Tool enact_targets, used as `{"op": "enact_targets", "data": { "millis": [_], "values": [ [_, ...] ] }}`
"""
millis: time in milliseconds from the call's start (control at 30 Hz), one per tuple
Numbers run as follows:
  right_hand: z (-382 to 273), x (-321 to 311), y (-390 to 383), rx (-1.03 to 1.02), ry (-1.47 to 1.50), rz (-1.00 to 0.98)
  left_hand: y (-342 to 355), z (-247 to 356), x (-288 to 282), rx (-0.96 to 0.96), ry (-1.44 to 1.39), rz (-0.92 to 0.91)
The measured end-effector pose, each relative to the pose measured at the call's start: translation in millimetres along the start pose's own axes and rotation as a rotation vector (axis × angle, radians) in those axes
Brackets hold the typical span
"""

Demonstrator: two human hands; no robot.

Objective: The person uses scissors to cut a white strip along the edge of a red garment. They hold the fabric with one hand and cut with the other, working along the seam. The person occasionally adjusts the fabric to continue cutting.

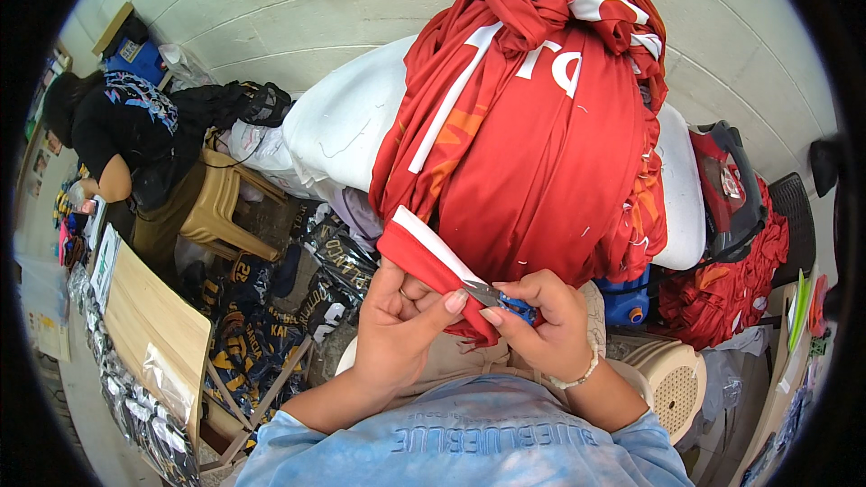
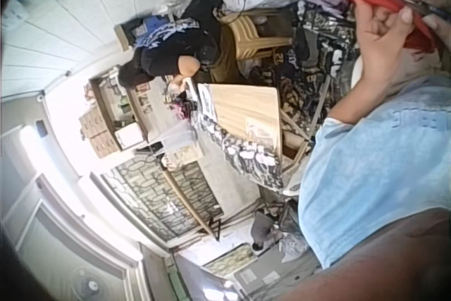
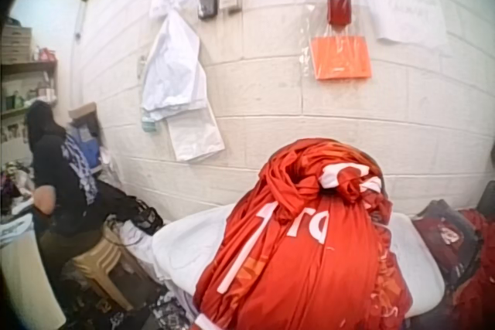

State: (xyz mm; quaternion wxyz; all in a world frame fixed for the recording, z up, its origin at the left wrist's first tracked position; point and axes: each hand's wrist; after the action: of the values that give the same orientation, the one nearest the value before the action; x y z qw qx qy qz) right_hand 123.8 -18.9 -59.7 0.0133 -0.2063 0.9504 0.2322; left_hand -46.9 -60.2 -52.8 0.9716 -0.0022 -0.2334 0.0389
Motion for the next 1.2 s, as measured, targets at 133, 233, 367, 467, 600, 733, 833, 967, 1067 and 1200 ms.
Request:
{"op": "enact_targets", "data": {
  "millis": [133, 233, 367, 467, 600, 733, 833, 967, 1067, 1200],
  "values": [
    [1, 1, -1, 0.022, 0.097, 0.002, 0, 0, 0, 0.028, -0.013, 0.005],
    [2, 2, -2, 0.047, 0.12, 0.003, 0, -1, -2, 0.032, 0.005, 0.01],
    [4, 0, -3, 0.034, 0.088, -0.002, 1, -4, -3, 0.052, 0.03, 0.006],
    [5, 1, -3, 0.048, 0.079, 0.001, 1, -5, -4, 0.048, 0.029, 0.012],
    [6, 0, -1, 0.025, 0.037, -0.013, 2, -6, -5, 0.031, 0.037, 0.03],
    [6, 1, 1, -0.019, 0.051, -0.01, 1, -6, -4, 0.072, 0.05, 0.01],
    [3, 1, 3, -0.015, 0.012, -0.002, 0, -6, -3, 0.079, 0.076, 0.01],
    [0, -3, 5, -0.025, -0.096, -0.017, 0, -5, -2, 0.06, 0.078, 0.013],
    [-1, -1, 1, 0.208, 0.199, 0.04, 2, -4, -1, 0.085, 0.079, 0.001],
    [7, 0, -5, 0.336, 0.317, -0.031, 6, -5, -1, 0.087, 0.099, 0.004]
  ]
}}
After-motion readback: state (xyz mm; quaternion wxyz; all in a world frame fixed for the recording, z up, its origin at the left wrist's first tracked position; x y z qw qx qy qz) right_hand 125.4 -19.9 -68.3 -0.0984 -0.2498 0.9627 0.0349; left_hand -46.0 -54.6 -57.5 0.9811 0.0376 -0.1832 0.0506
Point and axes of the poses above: each hand's wrist, its own y-axis towards the middle knuckle, its own x-axis out of the palm, z = x × y, and after that the axes turned 9 degrees about y, right-handed
